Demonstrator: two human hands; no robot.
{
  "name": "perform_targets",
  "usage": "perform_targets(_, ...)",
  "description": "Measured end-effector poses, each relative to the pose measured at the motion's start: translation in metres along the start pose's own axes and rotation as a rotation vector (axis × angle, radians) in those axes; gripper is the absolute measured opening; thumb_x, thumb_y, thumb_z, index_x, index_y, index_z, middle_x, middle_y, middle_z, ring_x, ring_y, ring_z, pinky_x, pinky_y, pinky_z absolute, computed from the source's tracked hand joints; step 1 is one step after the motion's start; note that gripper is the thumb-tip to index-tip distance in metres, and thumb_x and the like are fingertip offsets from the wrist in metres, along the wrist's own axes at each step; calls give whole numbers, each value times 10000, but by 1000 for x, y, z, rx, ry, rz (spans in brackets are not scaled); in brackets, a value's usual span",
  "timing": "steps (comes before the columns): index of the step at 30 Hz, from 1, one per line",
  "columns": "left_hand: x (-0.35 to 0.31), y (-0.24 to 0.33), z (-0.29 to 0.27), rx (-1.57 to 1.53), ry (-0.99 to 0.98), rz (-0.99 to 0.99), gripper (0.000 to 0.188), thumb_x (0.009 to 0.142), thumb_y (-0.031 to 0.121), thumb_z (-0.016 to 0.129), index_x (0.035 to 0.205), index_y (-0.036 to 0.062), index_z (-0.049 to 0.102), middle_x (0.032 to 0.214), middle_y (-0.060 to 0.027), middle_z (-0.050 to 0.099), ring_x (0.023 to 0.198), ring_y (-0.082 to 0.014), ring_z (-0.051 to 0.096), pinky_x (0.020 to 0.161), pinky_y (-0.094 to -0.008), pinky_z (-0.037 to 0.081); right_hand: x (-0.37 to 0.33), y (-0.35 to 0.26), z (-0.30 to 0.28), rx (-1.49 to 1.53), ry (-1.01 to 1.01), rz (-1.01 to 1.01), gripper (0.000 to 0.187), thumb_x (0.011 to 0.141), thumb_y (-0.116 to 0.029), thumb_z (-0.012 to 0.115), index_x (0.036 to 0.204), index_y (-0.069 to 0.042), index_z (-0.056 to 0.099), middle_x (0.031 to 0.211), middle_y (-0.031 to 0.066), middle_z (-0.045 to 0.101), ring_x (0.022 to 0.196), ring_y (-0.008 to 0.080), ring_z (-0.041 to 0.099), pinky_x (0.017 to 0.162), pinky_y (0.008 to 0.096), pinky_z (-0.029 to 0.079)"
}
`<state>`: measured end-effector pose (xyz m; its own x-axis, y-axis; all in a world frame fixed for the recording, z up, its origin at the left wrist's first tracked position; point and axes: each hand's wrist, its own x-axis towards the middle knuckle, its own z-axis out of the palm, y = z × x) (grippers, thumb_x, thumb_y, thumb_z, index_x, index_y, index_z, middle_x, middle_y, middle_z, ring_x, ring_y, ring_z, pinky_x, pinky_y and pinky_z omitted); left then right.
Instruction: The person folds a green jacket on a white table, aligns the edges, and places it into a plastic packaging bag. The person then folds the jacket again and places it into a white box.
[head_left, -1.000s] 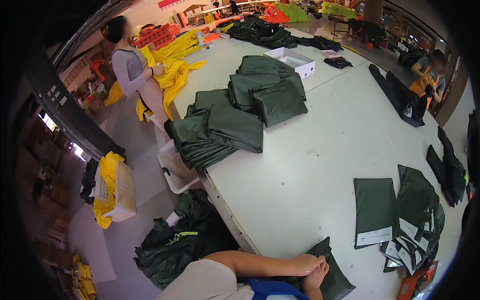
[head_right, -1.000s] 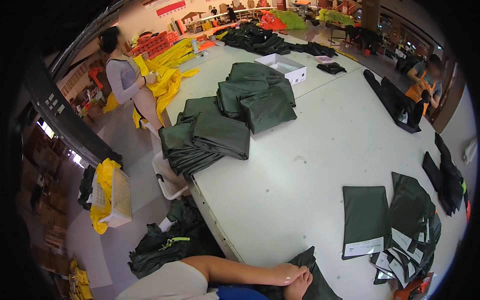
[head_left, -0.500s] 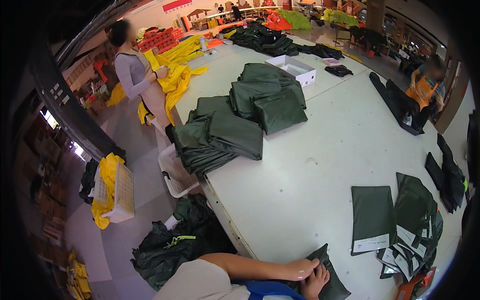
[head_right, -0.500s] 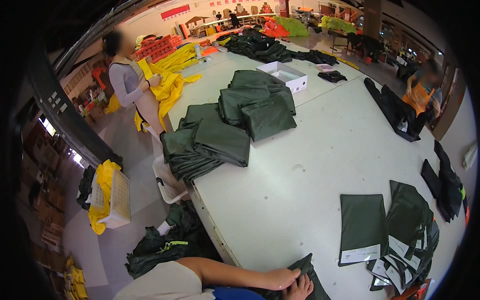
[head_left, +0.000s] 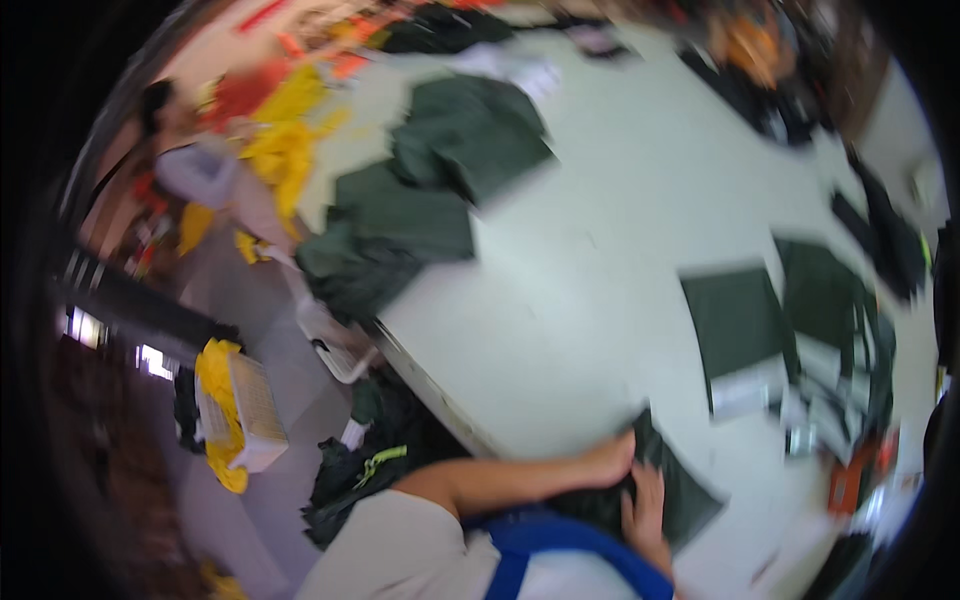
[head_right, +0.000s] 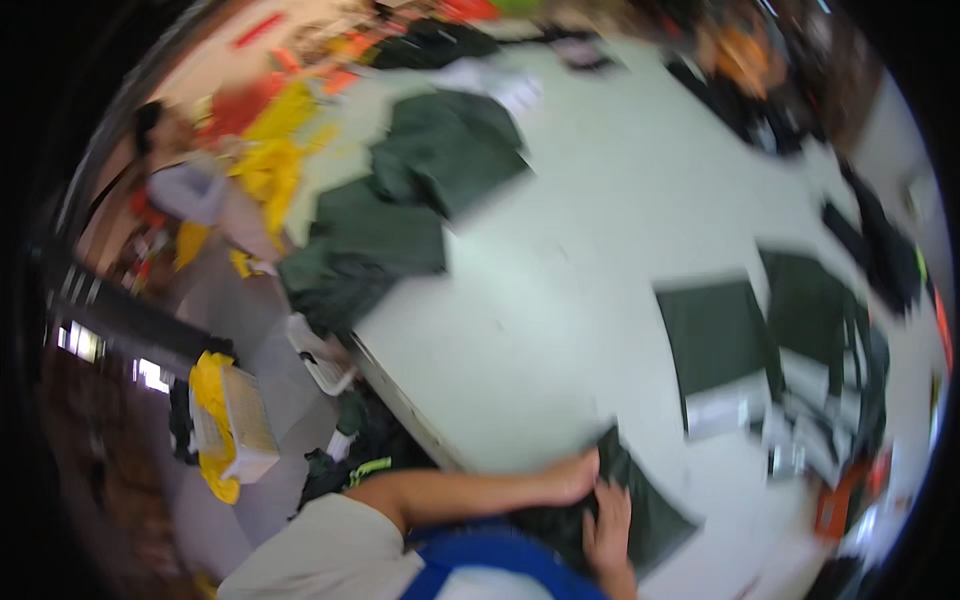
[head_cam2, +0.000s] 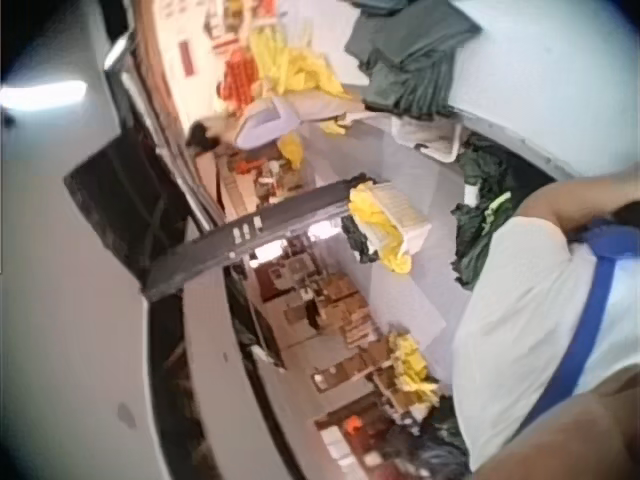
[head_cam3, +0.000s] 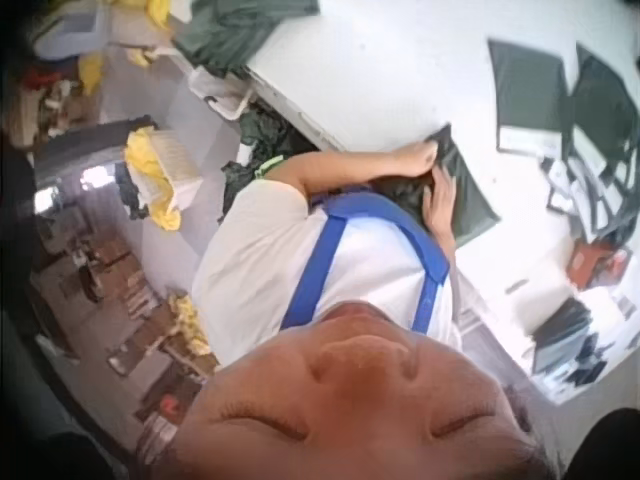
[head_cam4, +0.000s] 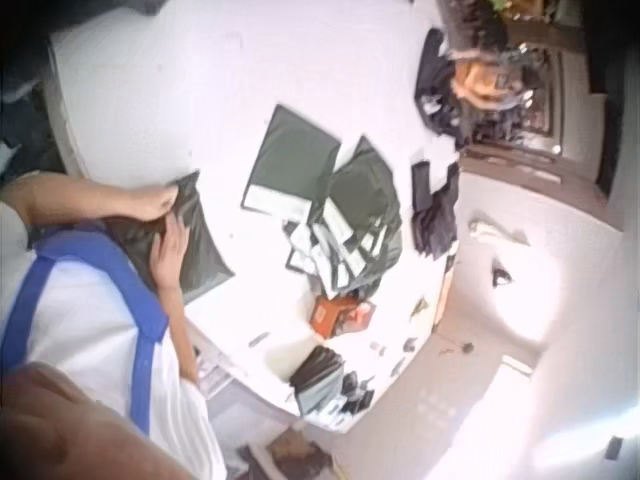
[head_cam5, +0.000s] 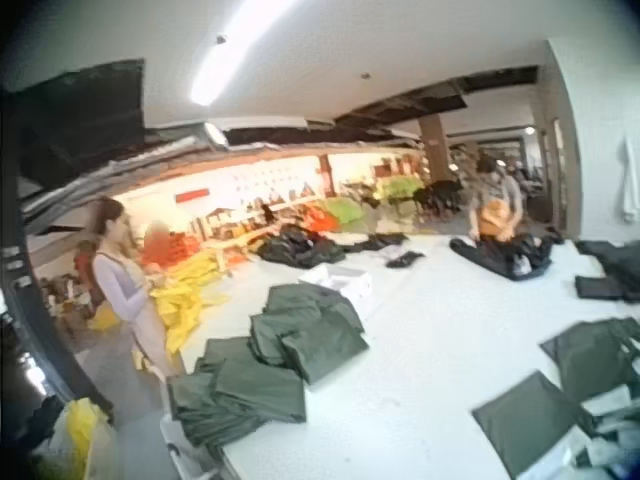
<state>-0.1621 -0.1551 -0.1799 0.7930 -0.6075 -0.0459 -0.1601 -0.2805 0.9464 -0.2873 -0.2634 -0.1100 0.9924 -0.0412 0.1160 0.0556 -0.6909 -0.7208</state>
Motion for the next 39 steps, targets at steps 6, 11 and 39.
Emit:
perform_targets(6, -23, 71, -7, 321, -394, 24, 152, 869, 134, 529, 939, 27, 447, 718, -234, 606, 691, -440, 594, 603, -537, 451, -16, 22, 22, -192, 31, 19, 456, 752, -203, 658, 1128, 35, 553, 1131, 211, 571, 1174, 377, 481, 1113, 509, 256)
perform_targets(11, 6, 56, -6, 285, -428, -32, 169, 856, 123, 556, 937, 12, 458, 717, -229, 607, 719, -435, 596, 639, -523, 448, -6, 27, 5, 97, 63, 144, 526, 720, -167, 666, 1192, 21, 529, 1166, 217, 565, 1212, 386, 460, 1111, 492, 272)
perform_targets(39, 21, 34, -10, 461, -487, -44, 140, 827, 91, 547, 904, -21, 511, 797, -230, 637, 798, -413, 620, 715, -476, 487, -19, -65, 34, -366, 75, -269, 94, 738, -171, 600, 828, -147, 595, 887, -2, 543, 846, 171, 533, 754, 330, 360)
